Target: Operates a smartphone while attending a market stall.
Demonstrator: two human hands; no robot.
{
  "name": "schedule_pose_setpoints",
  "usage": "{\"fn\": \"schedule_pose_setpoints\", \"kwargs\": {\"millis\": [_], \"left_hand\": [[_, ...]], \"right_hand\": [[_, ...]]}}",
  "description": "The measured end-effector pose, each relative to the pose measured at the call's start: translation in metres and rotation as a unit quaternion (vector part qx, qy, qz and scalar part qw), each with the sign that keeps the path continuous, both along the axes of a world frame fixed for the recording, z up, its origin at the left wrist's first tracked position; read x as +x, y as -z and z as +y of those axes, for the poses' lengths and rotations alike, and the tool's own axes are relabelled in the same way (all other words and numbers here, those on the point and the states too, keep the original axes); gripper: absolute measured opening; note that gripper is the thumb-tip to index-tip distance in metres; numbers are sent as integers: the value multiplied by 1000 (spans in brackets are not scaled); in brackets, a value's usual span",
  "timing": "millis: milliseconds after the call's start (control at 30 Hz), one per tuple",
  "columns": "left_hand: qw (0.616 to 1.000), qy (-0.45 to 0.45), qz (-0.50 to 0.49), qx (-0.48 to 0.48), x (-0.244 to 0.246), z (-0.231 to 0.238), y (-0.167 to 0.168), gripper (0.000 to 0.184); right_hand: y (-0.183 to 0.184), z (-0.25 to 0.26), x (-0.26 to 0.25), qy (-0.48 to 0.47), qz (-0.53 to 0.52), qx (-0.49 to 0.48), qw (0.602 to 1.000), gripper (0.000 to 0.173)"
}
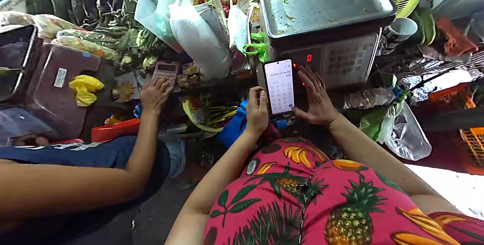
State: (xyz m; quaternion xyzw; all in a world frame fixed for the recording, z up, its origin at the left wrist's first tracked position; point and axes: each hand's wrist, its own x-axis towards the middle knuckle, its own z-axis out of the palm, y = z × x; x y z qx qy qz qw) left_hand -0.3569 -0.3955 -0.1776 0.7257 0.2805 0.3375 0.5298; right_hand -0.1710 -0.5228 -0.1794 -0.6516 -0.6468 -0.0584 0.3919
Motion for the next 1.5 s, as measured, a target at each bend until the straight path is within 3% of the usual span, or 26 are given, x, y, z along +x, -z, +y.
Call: {"fn": "schedule_pose_setpoints", "kwargs": {"millis": [267, 467, 833, 1500], "left_hand": [[999, 3, 13, 45, -2, -2, -2, 34], [996, 0, -24, 81, -2, 3, -4, 33], [987, -27, -67, 142, 4, 5, 7, 32], [992, -19, -63, 112, 2, 5, 4, 30]], "right_hand": [[5, -3, -9, 144, -22, -25, 989, 103], [4, 4, -10, 152, -60, 6, 987, 94], [7, 1, -9, 152, -64, -14, 986, 92], [9, 4, -7, 159, -53, 13, 986, 86]]}}
